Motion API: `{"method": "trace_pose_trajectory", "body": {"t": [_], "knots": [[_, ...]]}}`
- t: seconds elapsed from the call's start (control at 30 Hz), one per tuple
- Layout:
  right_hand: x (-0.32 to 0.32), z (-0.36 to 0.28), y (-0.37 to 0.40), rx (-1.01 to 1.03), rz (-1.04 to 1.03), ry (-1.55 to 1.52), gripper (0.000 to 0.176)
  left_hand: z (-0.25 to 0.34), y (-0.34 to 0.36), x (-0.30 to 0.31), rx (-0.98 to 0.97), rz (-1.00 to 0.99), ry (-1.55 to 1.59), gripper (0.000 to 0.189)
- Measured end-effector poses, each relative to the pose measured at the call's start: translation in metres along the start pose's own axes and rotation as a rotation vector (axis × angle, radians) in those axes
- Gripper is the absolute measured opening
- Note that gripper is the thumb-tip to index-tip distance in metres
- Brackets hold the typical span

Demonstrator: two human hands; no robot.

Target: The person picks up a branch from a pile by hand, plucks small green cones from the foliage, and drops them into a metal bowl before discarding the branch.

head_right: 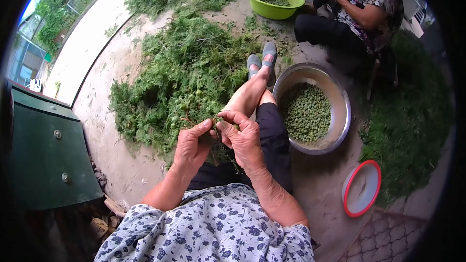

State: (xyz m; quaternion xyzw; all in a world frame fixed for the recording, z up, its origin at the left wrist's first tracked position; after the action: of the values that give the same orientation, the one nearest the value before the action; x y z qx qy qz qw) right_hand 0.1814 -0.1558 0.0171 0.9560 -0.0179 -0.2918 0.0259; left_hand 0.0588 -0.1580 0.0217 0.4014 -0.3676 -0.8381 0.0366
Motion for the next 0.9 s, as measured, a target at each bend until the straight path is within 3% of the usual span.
{"method": "trace_pose_trajectory", "body": {"t": [0.2, 0.3, 0.33, 0.43, 0.6, 0.67, 0.73, 0.87, 0.9], "knots": [[0.008, -0.003, 0.004, 0.078, 0.159, 0.008, 0.010, -0.001, 0.001, 0.001, -0.098, 0.092, -0.136, 0.007], [0.007, -0.010, 0.008, 0.387, 0.132, 0.517, 0.007, -0.010, -0.002, -0.002, -0.133, 0.101, -0.190, 0.009], [0.008, -0.008, 0.006, 0.391, 0.145, 0.520, 0.007, -0.012, -0.002, -0.004, -0.103, 0.119, -0.213, 0.010], [0.023, -0.005, -0.001, 0.684, 0.232, 0.874, 0.008, -0.017, -0.001, -0.006, -0.084, 0.138, -0.247, 0.010], [0.083, -0.021, -0.014, 0.349, 0.400, 0.299, 0.006, -0.006, -0.001, -0.001, -0.129, 0.047, -0.215, 0.011], [0.120, -0.031, -0.020, 0.333, 0.464, 0.236, 0.010, -0.004, -0.002, -0.001, -0.092, -0.009, -0.193, 0.016], [0.168, -0.038, -0.026, 0.395, 0.514, 0.399, 0.018, -0.003, 0.002, -0.008, -0.086, -0.023, -0.187, 0.014], [0.208, -0.078, -0.027, 0.454, 0.648, 1.118, 0.030, -0.002, 0.003, -0.011, -0.101, -0.092, -0.232, 0.017], [0.211, -0.083, -0.027, 0.509, 0.653, 1.115, 0.027, -0.002, 0.004, -0.012, -0.075, -0.121, -0.247, 0.019]]}}
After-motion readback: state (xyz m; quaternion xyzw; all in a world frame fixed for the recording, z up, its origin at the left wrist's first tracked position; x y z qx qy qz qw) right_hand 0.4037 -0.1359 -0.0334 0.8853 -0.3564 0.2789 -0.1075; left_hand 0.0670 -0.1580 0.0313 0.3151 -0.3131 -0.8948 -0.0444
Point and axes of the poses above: each hand's wrist, its own y-axis away from the middle knuckle, its own x-axis out of the back of the hand, z = x × y, the point moved 2 cm from there along -y, towards the middle knuckle, and after that the axes turned 13 degrees about x, right-handed, at the moved point
